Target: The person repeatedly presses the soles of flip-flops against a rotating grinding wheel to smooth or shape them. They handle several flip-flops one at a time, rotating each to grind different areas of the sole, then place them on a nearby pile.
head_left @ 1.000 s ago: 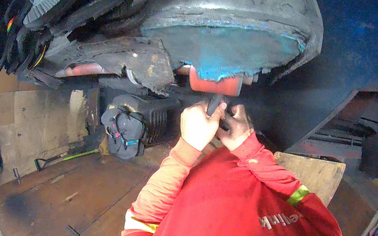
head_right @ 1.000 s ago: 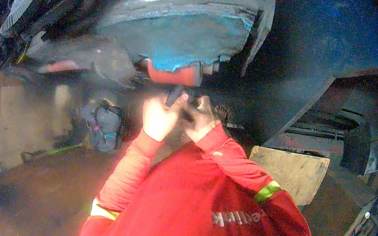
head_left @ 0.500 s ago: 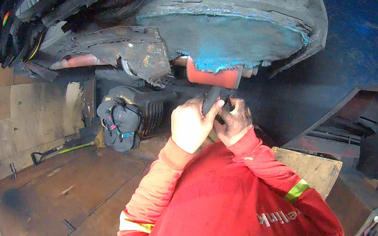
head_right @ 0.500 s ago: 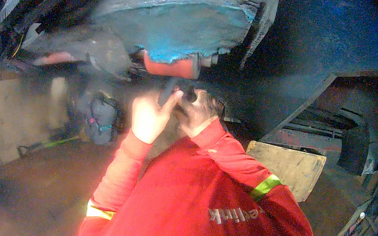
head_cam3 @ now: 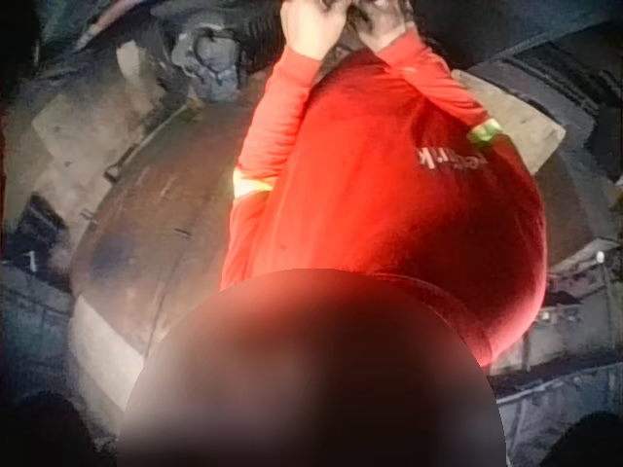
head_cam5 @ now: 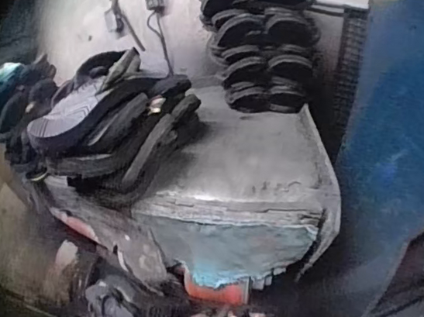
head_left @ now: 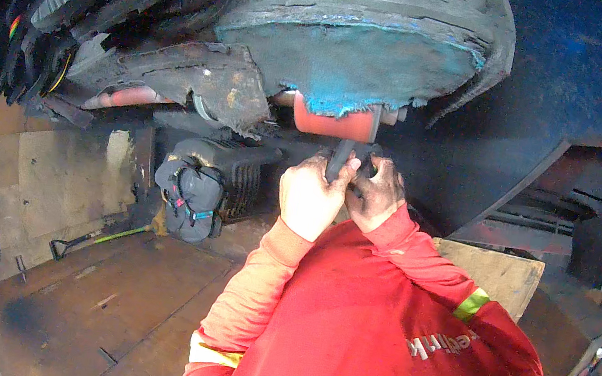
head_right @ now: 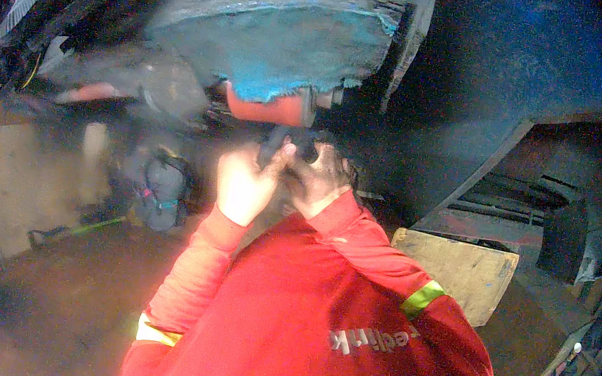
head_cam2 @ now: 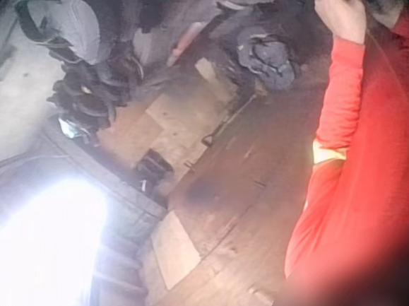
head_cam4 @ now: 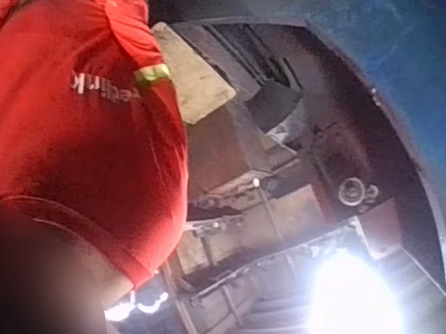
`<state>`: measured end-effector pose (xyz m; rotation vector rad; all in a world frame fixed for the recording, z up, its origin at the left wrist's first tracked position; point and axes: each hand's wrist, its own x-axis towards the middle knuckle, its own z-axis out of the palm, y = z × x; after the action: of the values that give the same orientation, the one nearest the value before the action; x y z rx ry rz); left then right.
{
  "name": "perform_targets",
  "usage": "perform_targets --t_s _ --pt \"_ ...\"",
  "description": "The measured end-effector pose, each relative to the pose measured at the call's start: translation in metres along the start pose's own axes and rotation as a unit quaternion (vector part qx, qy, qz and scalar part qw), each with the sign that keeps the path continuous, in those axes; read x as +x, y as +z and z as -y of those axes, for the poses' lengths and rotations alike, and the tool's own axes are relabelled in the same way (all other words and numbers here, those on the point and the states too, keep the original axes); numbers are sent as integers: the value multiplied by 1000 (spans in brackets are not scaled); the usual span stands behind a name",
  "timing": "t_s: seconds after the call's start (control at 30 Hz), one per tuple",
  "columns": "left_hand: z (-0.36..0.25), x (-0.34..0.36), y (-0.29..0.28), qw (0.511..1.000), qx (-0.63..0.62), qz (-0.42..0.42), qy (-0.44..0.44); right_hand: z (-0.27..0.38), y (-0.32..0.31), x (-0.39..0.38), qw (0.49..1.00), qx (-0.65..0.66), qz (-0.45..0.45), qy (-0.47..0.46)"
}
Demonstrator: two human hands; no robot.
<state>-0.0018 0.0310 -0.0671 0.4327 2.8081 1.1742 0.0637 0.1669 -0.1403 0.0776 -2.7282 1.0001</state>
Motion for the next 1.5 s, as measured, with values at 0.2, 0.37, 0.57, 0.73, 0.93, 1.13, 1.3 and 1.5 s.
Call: perform_targets --t_s 0.2,0.37,0.57,0.73,0.93,1.13,1.3,1.5 --pt "-7 -12 -10 999 -28 -25 22 1 3 0 997 -59 -42 -31" --pt "-4 -8 -7 997 -37 -24 70 0 9 -2 997 -59 -48 -30" --pt "4 15 6 997 1 80 -9 9 -7 -3 979 -8 136 153" --pt "-1 -4 -5 998 -34 49 -8 15 -11 1 998 -58 4 15" --pt "12 -23 -13 993 -104 -33 36 -2 17 -7 984 -61 -118 -122" --pt "32 -41 -36 998 -24 -37 47 -27 31 -10 420 697 -14 581" --pt "6 -29 -53 998 -12 -58 29 -27 84 30 390 860 105 311" --pt "-2 2 -61 995 34 25 91 -31 93 35 376 829 136 391"
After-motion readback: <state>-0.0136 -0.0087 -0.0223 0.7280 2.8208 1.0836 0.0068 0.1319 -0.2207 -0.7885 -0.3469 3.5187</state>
